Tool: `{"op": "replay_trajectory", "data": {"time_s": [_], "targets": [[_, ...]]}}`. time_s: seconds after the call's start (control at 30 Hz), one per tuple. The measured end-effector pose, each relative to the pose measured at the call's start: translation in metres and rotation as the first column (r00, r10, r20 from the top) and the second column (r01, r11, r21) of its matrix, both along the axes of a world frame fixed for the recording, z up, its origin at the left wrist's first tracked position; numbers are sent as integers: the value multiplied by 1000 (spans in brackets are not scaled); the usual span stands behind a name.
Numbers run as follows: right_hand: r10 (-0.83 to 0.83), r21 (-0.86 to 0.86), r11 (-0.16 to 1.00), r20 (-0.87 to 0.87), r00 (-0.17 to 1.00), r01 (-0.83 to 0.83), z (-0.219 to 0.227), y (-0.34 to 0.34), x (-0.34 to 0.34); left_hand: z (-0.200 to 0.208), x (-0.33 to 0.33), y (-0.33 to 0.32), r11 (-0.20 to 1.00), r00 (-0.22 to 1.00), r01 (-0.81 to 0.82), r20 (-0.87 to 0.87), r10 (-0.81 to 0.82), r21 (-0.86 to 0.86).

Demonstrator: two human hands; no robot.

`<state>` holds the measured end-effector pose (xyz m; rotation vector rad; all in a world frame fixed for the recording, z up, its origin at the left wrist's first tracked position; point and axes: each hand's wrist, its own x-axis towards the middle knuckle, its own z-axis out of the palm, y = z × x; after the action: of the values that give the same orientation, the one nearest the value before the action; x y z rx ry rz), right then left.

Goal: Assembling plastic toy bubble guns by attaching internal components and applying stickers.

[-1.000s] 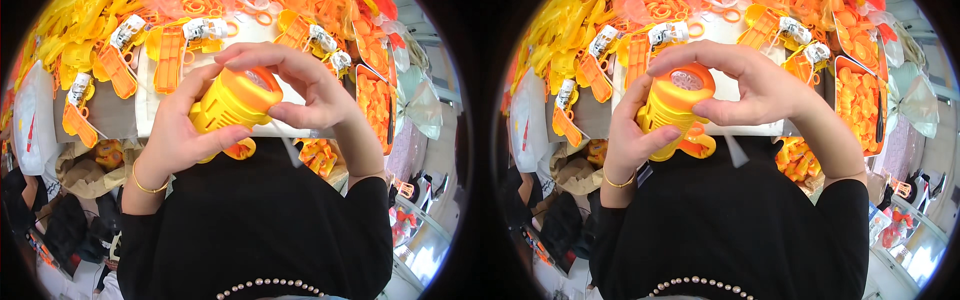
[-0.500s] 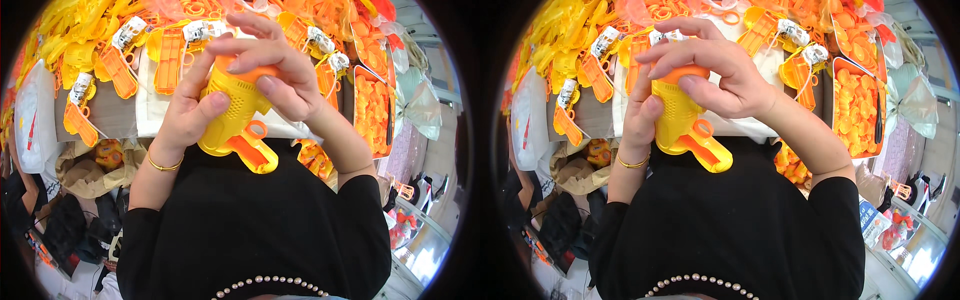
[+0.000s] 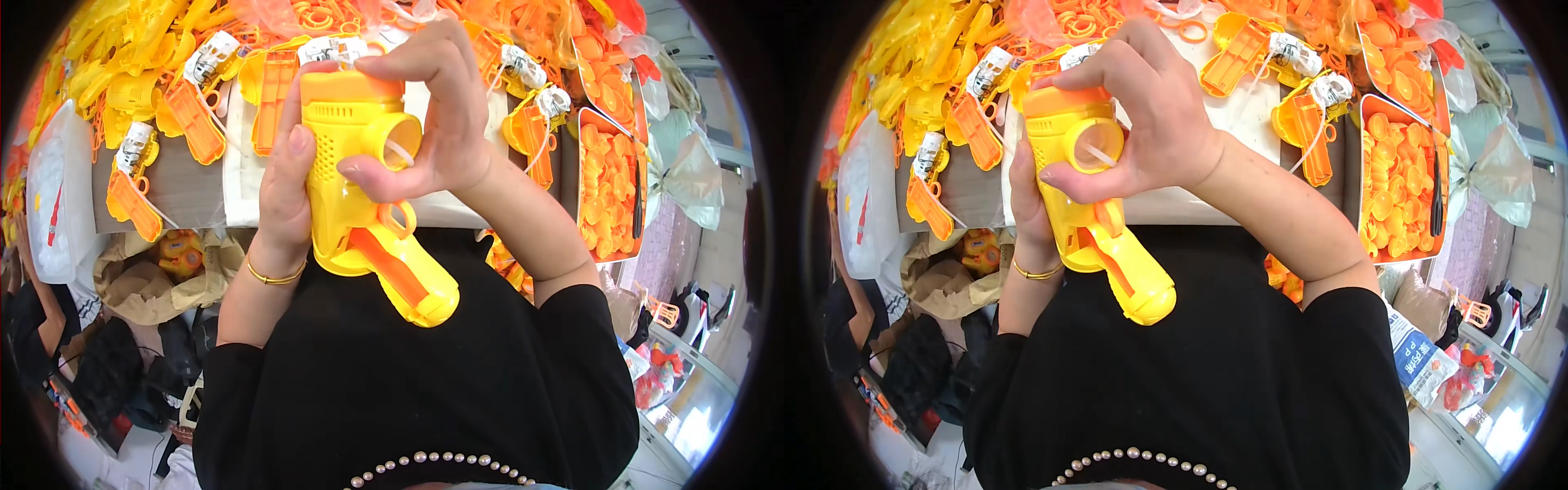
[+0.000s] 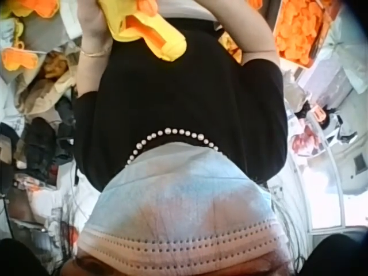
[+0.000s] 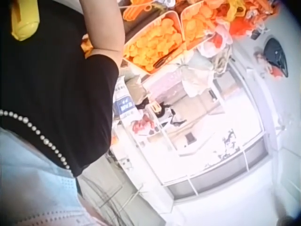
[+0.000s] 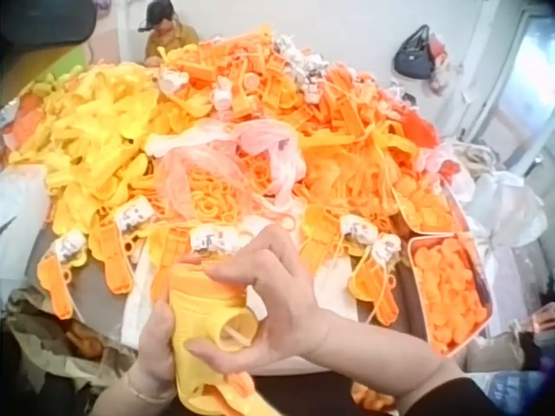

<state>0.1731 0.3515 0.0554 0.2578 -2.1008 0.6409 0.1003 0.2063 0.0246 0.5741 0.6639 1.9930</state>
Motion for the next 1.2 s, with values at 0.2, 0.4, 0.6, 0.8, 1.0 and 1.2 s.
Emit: {"op": "replay_trajectory", "data": {"time_s": [0.2,0.4,0.6,0.8,1.0,1.2], "targets": [[56,5,998,77,995,-56,1,8,4,3,1,6,998,999,-52,-17,52,-28],[209,-338,936,297,932,-102,1,3,25,2,-6,-6,998,965,-19,-261,5,-52],[-361,340,928,711,603,155,-41,60,35,-10,-14,-17,993,963,5,-266,-36,-115],[-702,692,696,596,390,194,-36,105,-19,9,-10,-9,968,892,-61,-449,-57,-243],[-75,-217,904,768,636,368,-11,52,22,10,-14,-14,932,872,-329,-427,239,-152],[365,-609,793,446,817,-22,21,13,61,11,-30,-10,887,706,-425,-679,200,-180]]}}
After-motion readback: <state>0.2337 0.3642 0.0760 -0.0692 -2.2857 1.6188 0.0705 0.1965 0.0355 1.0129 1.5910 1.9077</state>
